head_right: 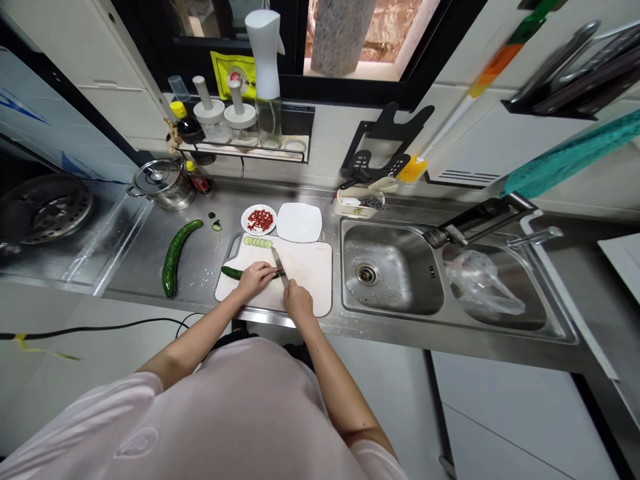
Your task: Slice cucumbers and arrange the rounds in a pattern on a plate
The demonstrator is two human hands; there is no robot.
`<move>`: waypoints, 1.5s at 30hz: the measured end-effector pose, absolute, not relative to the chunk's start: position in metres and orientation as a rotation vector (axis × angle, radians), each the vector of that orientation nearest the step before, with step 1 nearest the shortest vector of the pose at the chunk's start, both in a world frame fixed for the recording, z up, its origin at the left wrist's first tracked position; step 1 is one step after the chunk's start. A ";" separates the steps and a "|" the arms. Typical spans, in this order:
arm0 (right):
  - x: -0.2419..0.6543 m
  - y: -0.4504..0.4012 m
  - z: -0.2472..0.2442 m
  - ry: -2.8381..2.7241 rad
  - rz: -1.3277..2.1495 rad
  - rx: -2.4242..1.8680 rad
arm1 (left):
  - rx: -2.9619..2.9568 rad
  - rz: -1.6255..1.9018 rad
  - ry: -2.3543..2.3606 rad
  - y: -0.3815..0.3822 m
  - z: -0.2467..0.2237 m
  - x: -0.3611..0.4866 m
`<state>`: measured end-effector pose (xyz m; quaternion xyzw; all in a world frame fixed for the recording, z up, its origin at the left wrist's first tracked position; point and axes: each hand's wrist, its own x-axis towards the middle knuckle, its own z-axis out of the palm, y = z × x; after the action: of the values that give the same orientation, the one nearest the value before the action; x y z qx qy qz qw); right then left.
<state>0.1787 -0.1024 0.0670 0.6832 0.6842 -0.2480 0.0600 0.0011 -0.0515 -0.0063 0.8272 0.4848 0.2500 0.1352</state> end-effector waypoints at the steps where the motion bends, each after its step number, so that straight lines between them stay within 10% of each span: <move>1: 0.178 -0.102 0.067 2.067 -0.756 2.065 | 2.395 0.723 1.403 -0.051 -0.006 0.001; 45: 0.179 -0.113 0.069 2.010 -0.894 1.971 | 2.376 0.727 1.422 -0.053 -0.005 0.003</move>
<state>0.1794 -0.1134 0.0694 0.6643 0.6776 -0.3014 0.0939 0.0029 -0.0534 -0.0050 0.8218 0.4918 0.2517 0.1392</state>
